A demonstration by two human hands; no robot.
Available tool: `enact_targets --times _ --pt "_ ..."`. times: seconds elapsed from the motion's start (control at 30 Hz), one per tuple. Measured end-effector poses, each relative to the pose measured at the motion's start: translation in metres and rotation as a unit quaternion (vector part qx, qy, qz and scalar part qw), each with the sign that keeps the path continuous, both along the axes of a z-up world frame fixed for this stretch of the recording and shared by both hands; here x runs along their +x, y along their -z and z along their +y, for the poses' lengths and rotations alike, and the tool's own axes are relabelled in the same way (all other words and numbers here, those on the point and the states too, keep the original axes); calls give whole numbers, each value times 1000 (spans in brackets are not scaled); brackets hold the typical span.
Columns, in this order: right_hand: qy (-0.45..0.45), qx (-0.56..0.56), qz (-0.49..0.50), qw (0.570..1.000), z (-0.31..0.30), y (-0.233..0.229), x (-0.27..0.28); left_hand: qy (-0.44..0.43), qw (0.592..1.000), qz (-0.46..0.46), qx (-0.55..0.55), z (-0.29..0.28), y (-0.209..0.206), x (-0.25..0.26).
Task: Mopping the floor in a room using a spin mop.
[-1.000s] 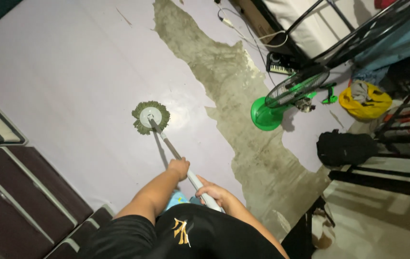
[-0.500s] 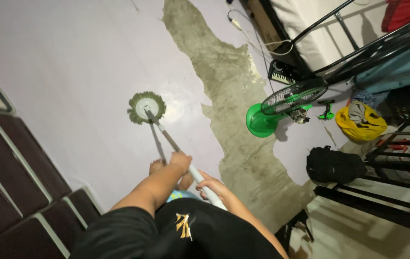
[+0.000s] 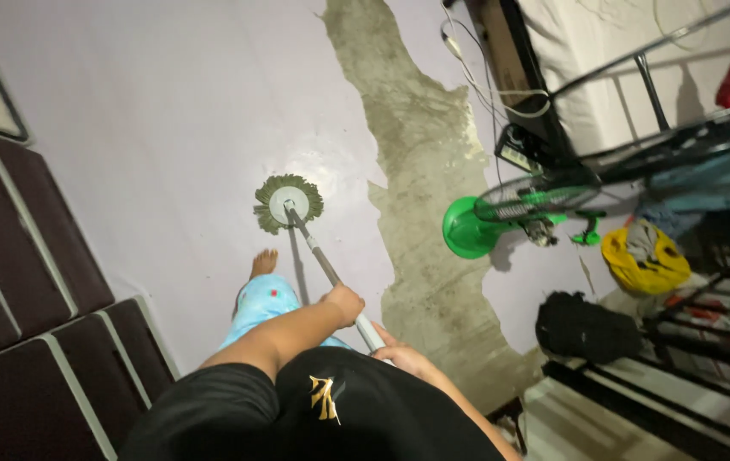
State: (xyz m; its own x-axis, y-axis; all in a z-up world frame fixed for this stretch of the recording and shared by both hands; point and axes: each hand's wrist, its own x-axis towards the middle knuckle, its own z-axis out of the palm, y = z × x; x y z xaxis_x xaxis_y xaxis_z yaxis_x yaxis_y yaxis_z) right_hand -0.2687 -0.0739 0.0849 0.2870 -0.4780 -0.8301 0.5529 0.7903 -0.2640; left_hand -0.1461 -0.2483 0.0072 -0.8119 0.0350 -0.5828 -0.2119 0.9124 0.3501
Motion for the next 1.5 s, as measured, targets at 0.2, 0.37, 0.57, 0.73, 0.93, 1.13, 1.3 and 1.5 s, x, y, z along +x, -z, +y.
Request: enact_targets --times 0.2,0.37,0.57,0.73,0.93,1.13,1.3,1.5 --pt "-28 -34 15 999 -75 13 5 -51 998 17 -12 -68 15 10" --pt "-21 0 46 999 -172 -11 31 -72 997 20 -5 -155 19 28" --pt "-32 13 39 999 -274 0 69 -181 983 -10 -14 -258 -12 71" --pt "-51 -2 48 998 -345 4 99 -237 968 -85 -17 -319 21 91" --pt "-2 -31 -7 999 -359 18 102 -224 972 -49 -55 -336 40 94" --pt "73 -3 -40 996 -299 6 89 -189 977 -82 -52 -297 28 70" --pt "75 -67 -35 994 -195 27 58 -33 994 -107 -19 -236 -43 54" --pt "32 -52 19 998 -138 17 23 -12 997 -67 38 -177 -4 24"
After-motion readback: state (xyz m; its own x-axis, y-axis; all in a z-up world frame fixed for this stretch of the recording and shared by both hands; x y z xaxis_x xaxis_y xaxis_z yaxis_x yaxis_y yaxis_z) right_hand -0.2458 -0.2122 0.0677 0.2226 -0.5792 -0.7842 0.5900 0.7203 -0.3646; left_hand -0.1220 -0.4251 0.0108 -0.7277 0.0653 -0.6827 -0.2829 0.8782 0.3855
